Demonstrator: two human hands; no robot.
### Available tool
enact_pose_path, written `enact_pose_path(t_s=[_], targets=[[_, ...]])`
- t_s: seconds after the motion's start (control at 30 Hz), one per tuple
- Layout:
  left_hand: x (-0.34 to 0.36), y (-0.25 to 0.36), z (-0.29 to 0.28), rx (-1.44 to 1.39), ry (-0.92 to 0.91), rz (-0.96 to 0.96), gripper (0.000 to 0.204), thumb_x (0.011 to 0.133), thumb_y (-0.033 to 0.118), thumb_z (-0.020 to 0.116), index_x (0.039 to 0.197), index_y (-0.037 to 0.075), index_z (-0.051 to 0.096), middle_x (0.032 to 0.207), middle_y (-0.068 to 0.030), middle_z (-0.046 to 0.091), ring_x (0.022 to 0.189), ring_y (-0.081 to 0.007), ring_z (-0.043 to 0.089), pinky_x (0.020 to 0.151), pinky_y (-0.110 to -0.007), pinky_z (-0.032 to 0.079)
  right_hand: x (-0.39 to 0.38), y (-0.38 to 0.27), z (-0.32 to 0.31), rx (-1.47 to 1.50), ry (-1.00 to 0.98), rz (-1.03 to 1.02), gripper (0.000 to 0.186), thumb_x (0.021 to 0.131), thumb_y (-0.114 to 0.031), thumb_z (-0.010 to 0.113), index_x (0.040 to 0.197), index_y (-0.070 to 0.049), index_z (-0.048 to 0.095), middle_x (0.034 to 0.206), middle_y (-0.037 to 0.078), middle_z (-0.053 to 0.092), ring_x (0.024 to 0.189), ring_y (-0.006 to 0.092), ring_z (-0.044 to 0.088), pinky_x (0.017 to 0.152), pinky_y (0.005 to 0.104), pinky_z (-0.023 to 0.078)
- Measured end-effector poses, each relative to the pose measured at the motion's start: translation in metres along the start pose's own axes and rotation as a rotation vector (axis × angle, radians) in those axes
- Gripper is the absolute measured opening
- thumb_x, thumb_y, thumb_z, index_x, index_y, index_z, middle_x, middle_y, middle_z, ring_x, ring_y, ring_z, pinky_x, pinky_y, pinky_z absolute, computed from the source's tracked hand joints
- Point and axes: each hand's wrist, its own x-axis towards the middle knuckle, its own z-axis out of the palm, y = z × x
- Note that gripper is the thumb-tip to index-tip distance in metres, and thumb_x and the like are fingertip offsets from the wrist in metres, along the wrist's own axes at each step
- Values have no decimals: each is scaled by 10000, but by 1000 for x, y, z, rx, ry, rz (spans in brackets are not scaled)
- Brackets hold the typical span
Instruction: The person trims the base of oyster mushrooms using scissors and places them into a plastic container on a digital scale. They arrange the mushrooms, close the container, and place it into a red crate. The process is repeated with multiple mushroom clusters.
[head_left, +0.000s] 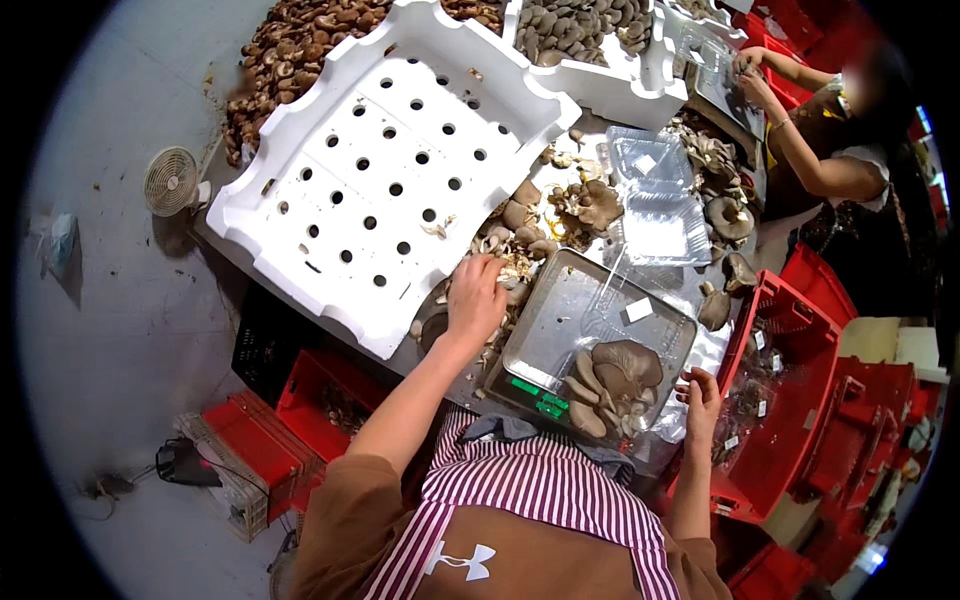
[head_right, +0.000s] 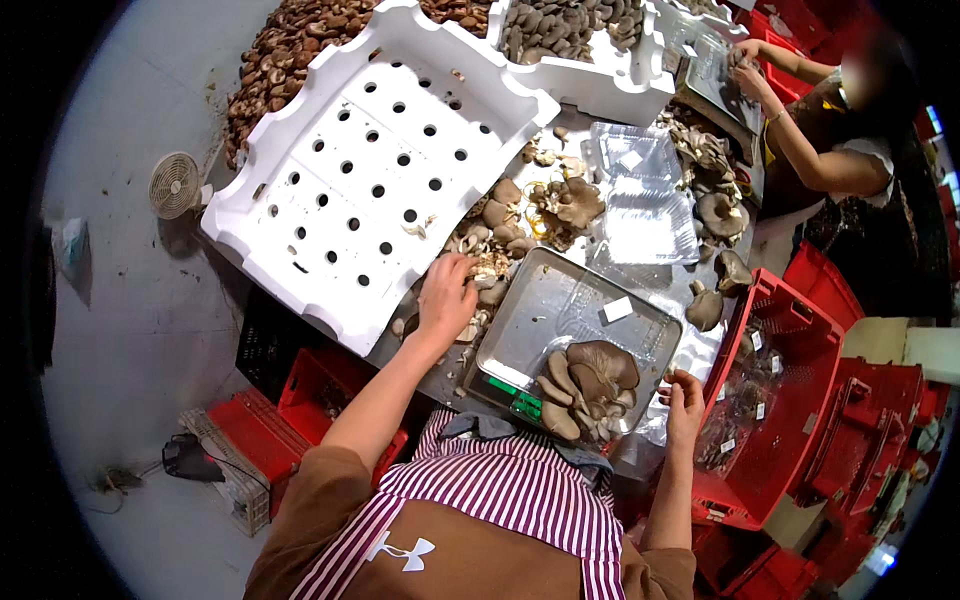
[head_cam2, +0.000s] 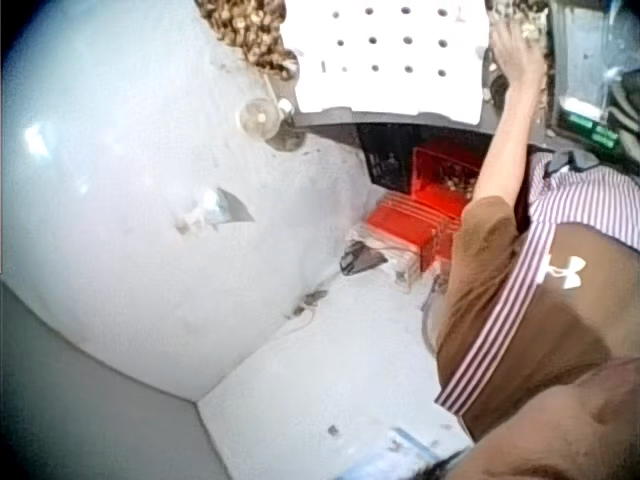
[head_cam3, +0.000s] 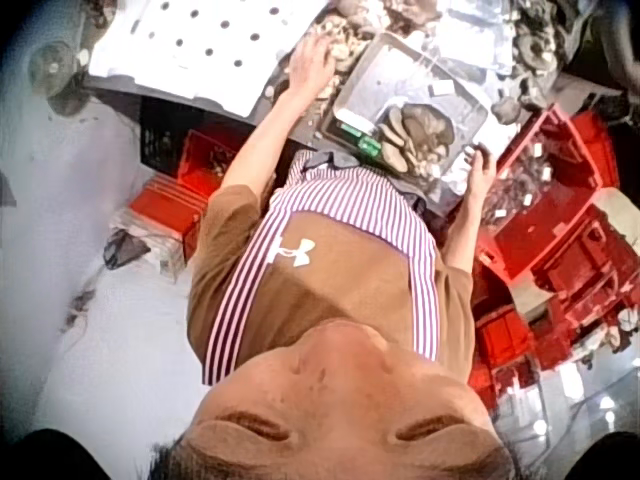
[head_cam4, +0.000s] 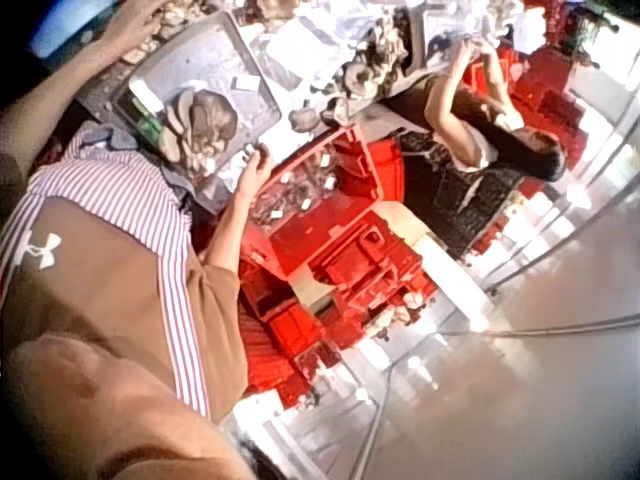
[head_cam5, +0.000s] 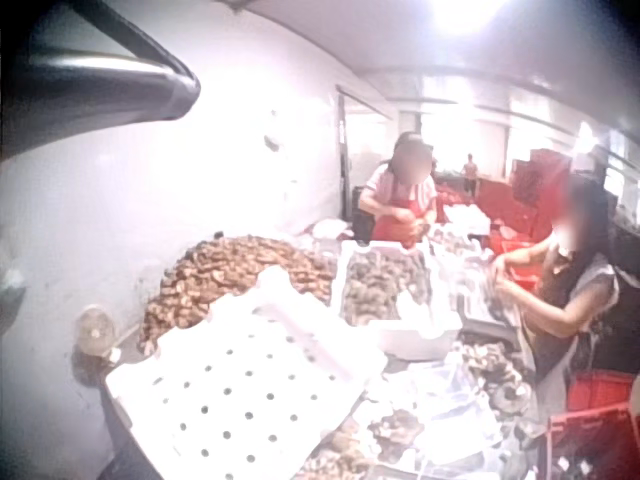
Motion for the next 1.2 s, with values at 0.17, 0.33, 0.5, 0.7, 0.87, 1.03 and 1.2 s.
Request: enact_pose_path(t_s=[0.17,0.33,0.5,0.7,0.87,1.03,1.2], targets=[[65,-23,73,61,-119,77,362,815,53,615,1176,41,618,1103,-133,589,1061,-329,556,911,-442,471,-20,4,2,4,99,55,231,1012,-96,525,1227,-26,571,1085,82,673,840,142,656,716,266,508],[90,-47,107,185,-361,18,343,803,141,681,1134,54,658,1039,-132,617,1052,-318,572,892,-447,479,-48,5,-1,-4,200,99,225,1008,-101,521,1212,-26,577,1077,88,679,837,144,656,720,265,505],[95,-49,101,-473,-279,-413,294,862,167,698,1110,17,650,984,-115,696,845,-257,659,788,-344,513,-62,16,1,59,272,148,221,1008,-104,524,1209,-29,579,1081,87,678,838,138,652,717,259,503],[82,-46,84,-1334,-329,-950,210,933,125,645,1108,19,599,972,-68,673,826,-165,650,795,-320,548,-51,5,21,47,265,161,216,1011,-104,520,1200,-21,582,1085,90,677,844,145,653,723,261,503],[65,-59,82,-1690,-290,-997,177,935,136,641,1086,77,569,950,-80,646,897,-247,653,847,-429,558,-42,-9,21,-12,294,96,206,1014,-99,513,1185,-11,589,1084,85,672,854,143,652,733,265,506],[51,-67,74,-1849,-291,-973,208,865,112,650,1057,90,572,939,-88,628,914,-287,638,948,-507,517,-32,-41,21,-45,376,-55,211,1018,-79,499,1189,-3,597,1068,67,664,886,135,650,768,272,518],[44,-56,47,-1946,-412,-793,268,820,97,616,1083,55,592,1045,-90,673,992,-257,655,1006,-473,498,-22,-147,91,-114,268,-215,194,1010,-45,486,1143,15,614,1109,83,651,958,151,642,854,291,528]])
